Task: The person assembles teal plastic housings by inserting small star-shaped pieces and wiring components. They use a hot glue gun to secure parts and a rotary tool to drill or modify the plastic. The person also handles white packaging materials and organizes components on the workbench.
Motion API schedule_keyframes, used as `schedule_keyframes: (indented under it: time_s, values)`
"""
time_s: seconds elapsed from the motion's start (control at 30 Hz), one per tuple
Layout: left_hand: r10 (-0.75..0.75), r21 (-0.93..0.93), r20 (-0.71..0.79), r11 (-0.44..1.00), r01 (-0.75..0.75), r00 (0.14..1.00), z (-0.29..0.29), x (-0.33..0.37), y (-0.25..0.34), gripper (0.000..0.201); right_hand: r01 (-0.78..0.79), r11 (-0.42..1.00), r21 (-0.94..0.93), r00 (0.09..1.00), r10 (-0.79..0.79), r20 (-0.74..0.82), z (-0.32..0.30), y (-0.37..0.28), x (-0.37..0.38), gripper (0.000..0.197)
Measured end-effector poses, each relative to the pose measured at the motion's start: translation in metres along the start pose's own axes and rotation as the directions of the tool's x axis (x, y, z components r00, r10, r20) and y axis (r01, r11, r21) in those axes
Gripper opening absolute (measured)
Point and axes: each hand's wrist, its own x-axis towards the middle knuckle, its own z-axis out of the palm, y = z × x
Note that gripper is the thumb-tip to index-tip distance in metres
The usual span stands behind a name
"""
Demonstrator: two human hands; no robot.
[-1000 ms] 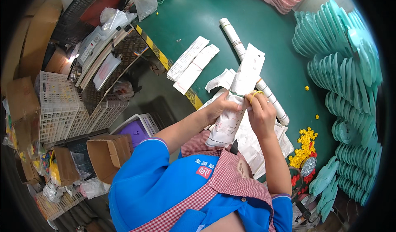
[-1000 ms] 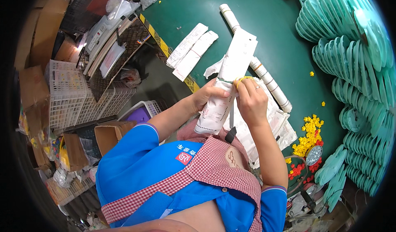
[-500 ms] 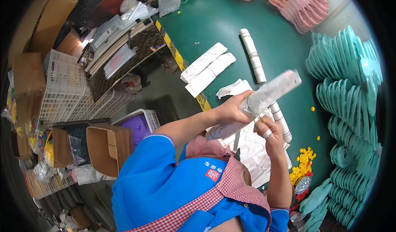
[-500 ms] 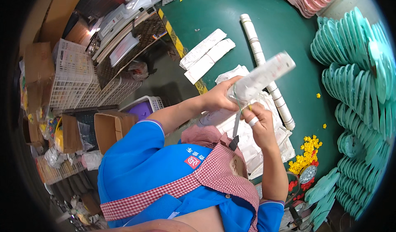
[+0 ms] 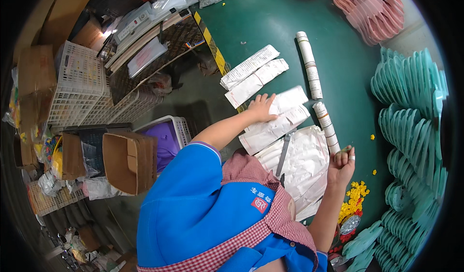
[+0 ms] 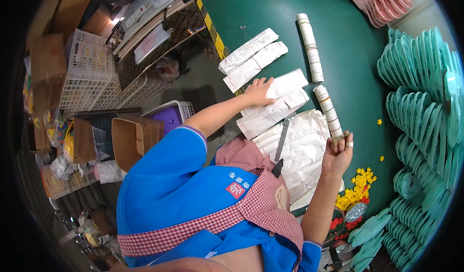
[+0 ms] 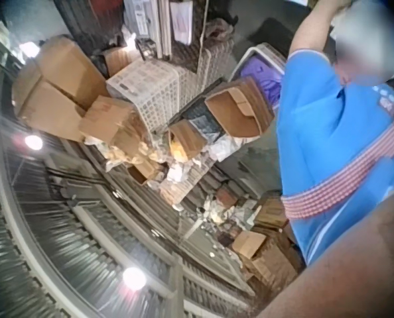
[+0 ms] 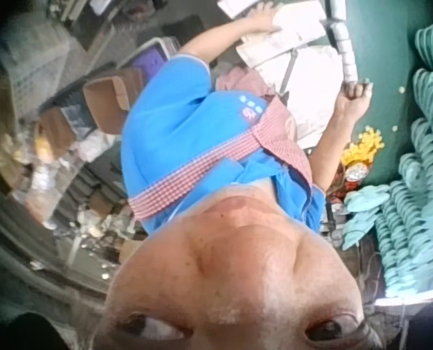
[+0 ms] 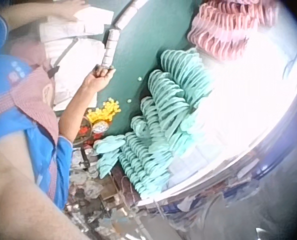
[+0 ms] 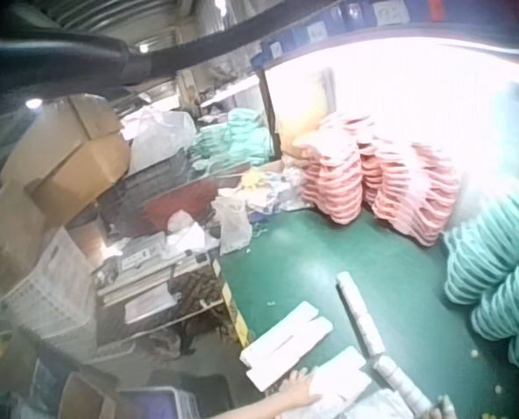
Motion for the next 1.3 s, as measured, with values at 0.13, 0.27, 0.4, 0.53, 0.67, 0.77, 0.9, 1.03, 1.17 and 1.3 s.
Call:
schedule_keyframes:
  time_s: [0.13,0.27,0.4,0.53,0.67,0.77,0.9,1.03,1.17,1.3]
  values:
    - [0.149,0.029,-0.065,0.989,-0.148,0.987,-0.034,0.031,-0.003,0.061,0.061,0.991,-0.117,0.998,-0.062,-0.009,-0.030,-0.003,-0.010,0.022]
    - [-0.172,0.030,-0.613,0.970,0.241,0.771,-0.024,0.047,-0.046,0.042,0.040,0.991,-0.131,0.998,-0.045,-0.034,-0.022,0.005,-0.015,0.023]
    - [0.150,0.242,-0.474,0.970,-0.036,0.868,-0.045,0.047,-0.046,0.058,0.015,0.993,-0.121,0.999,-0.020,-0.039,-0.016,0.013,-0.016,0.023]
    - [-0.151,0.110,-0.376,0.972,0.206,0.914,-0.023,0.044,-0.044,0.080,0.044,0.982,-0.184,0.999,-0.046,-0.008,-0.013,0.016,-0.016,0.022]
    - [-0.285,0.167,-0.189,0.934,0.317,0.940,-0.034,0.057,-0.041,0.078,0.054,0.973,-0.223,0.998,-0.048,0.033,-0.011,0.022,-0.018,0.021]
    - [-0.288,-0.499,-0.162,0.849,0.173,0.944,-0.050,0.055,-0.032,0.073,0.066,0.951,-0.303,0.997,-0.055,0.047,0.004,0.023,-0.024,0.019]
    - [0.318,-0.942,0.094,-0.278,0.188,0.943,-0.093,-0.021,0.058,0.067,0.382,0.764,-0.520,0.923,-0.284,0.259,0.021,0.036,-0.017,0.017]
    - [0.483,-0.929,0.142,-0.236,0.284,0.864,-0.120,-0.090,0.119,0.070,0.781,0.102,-0.617,0.583,-0.475,0.660,0.054,0.047,-0.020,0.014]
    - [0.488,-0.939,0.174,-0.180,0.294,0.855,-0.132,-0.105,0.126,0.078,0.830,-0.342,-0.442,0.298,-0.397,0.868,0.050,0.035,-0.025,0.015]
    - [0.511,-0.908,0.193,-0.231,0.350,0.838,-0.136,-0.115,0.129,0.078,0.815,-0.399,-0.421,0.295,-0.340,0.893,0.057,0.023,-0.030,0.008]
